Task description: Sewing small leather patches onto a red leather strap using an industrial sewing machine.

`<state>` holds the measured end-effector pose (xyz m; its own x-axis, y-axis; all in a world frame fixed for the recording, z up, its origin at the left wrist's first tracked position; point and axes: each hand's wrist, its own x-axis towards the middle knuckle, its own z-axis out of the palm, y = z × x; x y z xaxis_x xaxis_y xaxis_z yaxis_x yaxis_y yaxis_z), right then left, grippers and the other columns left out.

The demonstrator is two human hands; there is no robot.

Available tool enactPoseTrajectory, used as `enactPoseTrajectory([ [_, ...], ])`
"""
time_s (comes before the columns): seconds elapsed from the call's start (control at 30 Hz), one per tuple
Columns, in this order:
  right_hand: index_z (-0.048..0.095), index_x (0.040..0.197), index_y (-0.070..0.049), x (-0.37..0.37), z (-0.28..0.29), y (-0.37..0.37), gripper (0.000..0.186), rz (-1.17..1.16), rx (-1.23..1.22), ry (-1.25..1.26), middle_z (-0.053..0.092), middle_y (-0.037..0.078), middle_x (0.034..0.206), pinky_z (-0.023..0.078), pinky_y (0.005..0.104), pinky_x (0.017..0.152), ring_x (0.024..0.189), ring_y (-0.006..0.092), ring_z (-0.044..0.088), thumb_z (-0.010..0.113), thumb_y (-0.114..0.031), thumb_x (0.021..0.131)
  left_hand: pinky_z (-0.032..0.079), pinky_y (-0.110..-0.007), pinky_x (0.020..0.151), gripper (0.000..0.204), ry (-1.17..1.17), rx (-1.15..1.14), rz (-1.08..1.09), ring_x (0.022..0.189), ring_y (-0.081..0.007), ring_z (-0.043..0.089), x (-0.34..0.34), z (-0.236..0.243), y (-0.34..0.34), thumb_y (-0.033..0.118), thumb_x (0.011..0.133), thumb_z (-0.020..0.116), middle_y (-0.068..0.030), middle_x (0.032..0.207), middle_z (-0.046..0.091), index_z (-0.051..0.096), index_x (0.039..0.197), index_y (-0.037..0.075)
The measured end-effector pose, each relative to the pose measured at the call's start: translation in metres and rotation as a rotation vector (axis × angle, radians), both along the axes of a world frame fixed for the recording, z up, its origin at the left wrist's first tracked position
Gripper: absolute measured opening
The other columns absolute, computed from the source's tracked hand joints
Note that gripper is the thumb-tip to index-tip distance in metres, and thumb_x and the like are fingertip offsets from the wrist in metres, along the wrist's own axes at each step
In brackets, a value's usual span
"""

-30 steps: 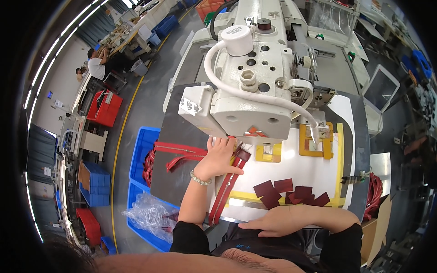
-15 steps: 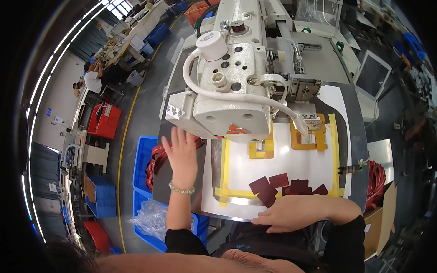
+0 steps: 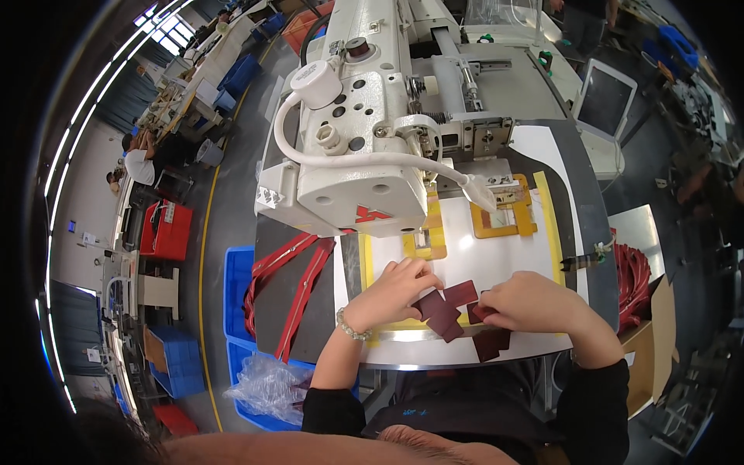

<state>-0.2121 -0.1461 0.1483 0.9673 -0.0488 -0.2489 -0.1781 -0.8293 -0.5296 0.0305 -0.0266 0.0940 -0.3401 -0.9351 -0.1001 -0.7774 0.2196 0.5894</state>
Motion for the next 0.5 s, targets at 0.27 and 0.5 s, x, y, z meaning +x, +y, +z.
enactPoseTrajectory([
  [0.27,0.062,0.109,-0.009,0.006,-0.025,-0.009,0.031,-0.219,0.009,-0.122,0.067,0.012,0.083,0.049,0.0415,0.071,0.076,0.0316,0.064,0.063,-0.029,0.085,0.036,-0.038,0.083,0.053,-0.055,0.049,-0.047,0.103,-0.0249,0.048,0.001,-0.01,-0.012,0.01,0.053,0.084,-0.0053,0.099,0.047,0.05,0.094,0.013],
  [0.5,0.066,0.102,-0.007,0.026,-0.029,-0.007,0.032,-0.388,0.2,-0.095,0.068,0.012,0.081,0.049,0.0387,0.072,0.074,0.0291,0.065,0.062,-0.036,0.087,0.045,-0.032,0.066,0.048,0.222,0.219,0.045,0.071,-0.0225,0.056,0.01,-0.009,-0.013,0.007,0.063,0.08,-0.0061,0.074,0.054,0.052,0.101,0.009],
])
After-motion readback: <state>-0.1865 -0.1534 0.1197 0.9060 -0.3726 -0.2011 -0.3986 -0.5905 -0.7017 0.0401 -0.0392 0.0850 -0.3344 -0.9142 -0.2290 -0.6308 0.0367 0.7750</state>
